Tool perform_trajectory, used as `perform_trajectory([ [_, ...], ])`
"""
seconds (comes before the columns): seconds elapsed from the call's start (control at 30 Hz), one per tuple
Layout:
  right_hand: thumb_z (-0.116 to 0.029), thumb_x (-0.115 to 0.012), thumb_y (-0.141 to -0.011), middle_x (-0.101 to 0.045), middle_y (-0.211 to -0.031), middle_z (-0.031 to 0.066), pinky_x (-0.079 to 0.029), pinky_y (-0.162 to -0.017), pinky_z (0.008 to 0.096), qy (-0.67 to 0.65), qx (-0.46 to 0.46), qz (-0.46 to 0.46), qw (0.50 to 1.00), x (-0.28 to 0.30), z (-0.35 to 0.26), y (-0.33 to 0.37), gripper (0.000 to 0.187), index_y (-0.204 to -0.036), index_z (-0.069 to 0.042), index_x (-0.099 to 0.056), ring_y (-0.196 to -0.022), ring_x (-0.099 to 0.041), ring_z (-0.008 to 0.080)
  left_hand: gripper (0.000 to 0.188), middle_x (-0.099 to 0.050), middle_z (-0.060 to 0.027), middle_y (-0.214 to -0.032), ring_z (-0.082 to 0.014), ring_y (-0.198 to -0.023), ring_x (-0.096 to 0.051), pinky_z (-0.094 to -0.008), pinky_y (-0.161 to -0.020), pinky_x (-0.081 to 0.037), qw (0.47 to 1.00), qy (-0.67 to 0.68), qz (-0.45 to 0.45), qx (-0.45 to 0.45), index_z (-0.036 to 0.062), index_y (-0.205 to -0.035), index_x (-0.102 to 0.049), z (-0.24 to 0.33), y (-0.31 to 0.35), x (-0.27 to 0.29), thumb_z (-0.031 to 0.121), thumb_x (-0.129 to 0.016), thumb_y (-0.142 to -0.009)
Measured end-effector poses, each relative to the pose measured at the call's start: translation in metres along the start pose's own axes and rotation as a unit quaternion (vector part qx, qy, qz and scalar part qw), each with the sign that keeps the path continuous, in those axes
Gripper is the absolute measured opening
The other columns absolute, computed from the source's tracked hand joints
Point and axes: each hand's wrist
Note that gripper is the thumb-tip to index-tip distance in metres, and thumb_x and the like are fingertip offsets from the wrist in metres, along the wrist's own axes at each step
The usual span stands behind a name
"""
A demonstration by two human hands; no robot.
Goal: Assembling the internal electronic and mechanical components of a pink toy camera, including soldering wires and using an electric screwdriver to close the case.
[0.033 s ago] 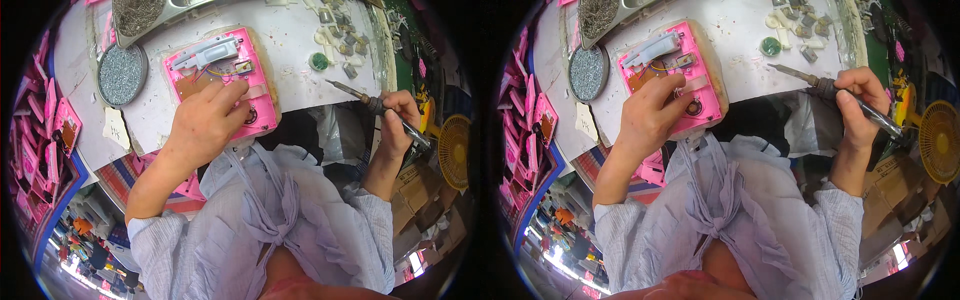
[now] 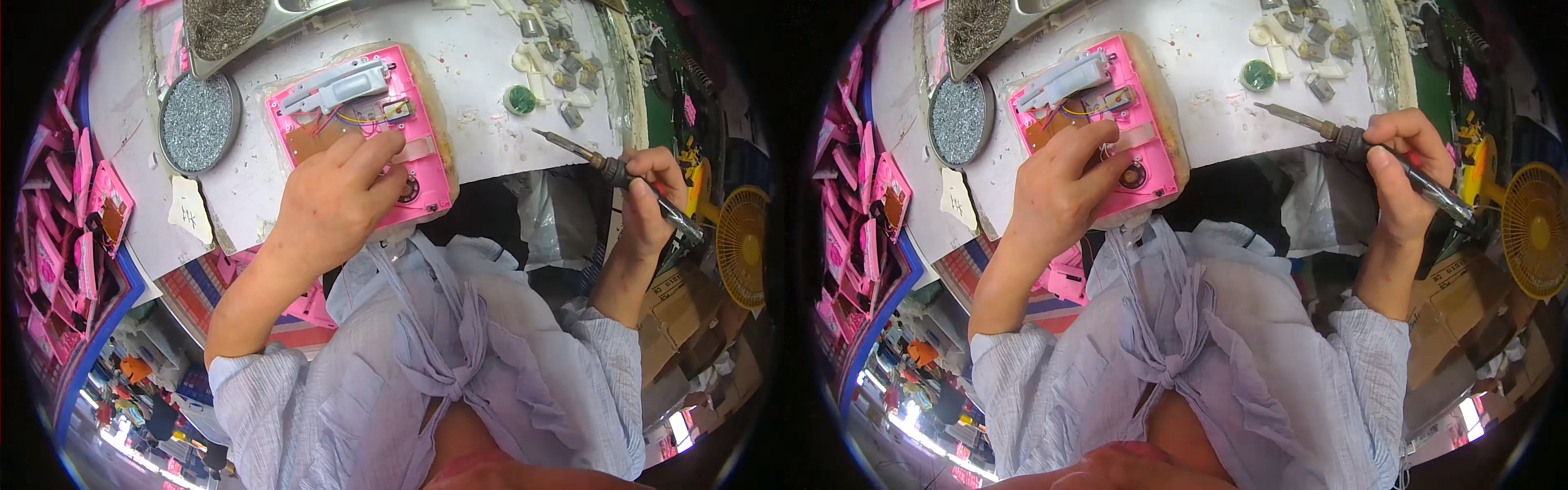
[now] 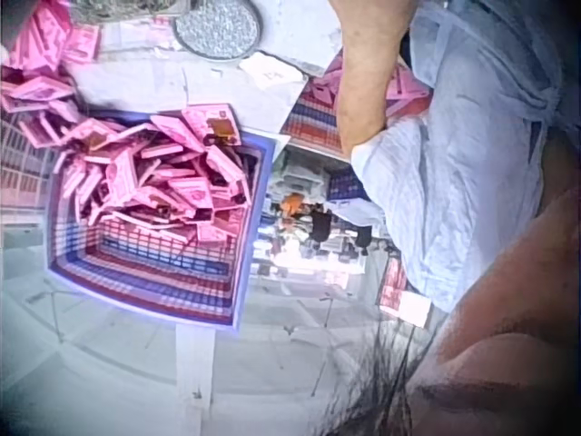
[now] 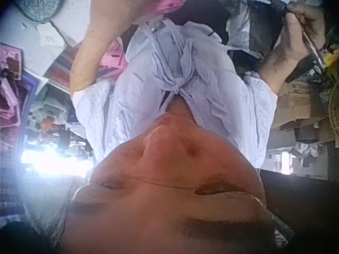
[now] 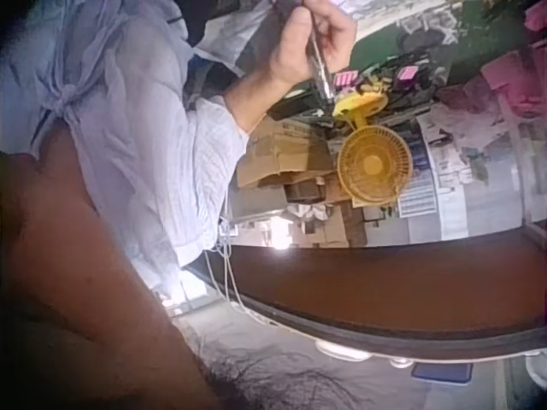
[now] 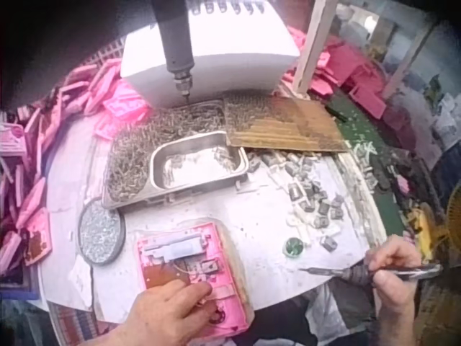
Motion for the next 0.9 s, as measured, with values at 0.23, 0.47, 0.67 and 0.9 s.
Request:
perform_trajectory([
  [0.23,-0.014,-0.073,-0.084,-0.06,-0.086,-0.0001,-0.033,-0.066,0.0189,0.004,0.015,-0.013,1.0,0.0,-0.003,-0.002,0.027,-0.103,0.003,-0.063,-0.07,-0.046,0.0031,0.028,-0.065,-0.0072,-0.11,-0.0241,-0.085,-0.066,-0.0361,-0.066,-0.055,1.0,0.021,0.019,-0.007,0.0083,-0.101,-0.074,0.001,-0.004,0.002,0.008,-0.073,-0.073],
  [0.47,-0.015,-0.073,-0.083,-0.06,-0.086,0.0002,-0.034,-0.067,0.0187,-0.007,0.011,-0.014,1.0,-0.003,-0.002,-0.005,0.027,-0.101,0.002,-0.063,-0.071,-0.048,0.0036,0.031,-0.065,-0.007,-0.112,-0.0233,-0.084,-0.06,-0.0367,-0.066,-0.046,0.993,0.027,-0.002,-0.117,0.0105,-0.103,-0.074,-0.009,-0.003,0.005,0.014,-0.075,-0.072],
  [0.67,-0.014,-0.072,-0.084,-0.057,-0.082,-0.0023,-0.032,-0.064,0.0189,-0.012,0.016,0.021,1.0,0.006,-0.01,-0.003,0.027,-0.102,0.003,-0.063,-0.069,-0.046,0.0033,0.029,-0.064,-0.0086,-0.107,-0.0269,-0.087,-0.06,-0.0399,-0.069,-0.044,0.998,0.006,-0.002,-0.063,0.0087,-0.102,-0.073,0.001,0.002,-0.001,0.013,-0.079,-0.073],
  [0.9,-0.008,-0.071,-0.09,-0.054,-0.073,-0.0046,-0.03,-0.053,0.0205,-0.058,0.061,0.244,0.966,0.065,-0.023,-0.015,0.013,-0.101,-0.001,-0.067,-0.059,-0.043,0.0038,0.026,-0.062,-0.0155,-0.107,-0.0316,-0.093,-0.06,-0.0425,-0.082,-0.047,0.991,-0.013,0.086,0.097,0.0034,-0.1,-0.07,0.035,0.016,-0.021,0.007,-0.083,-0.078],
])
Point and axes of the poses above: each hand's wrist, its own y-axis away from the middle knuckle, its own x-axis out of the back of the hand, z = x × y
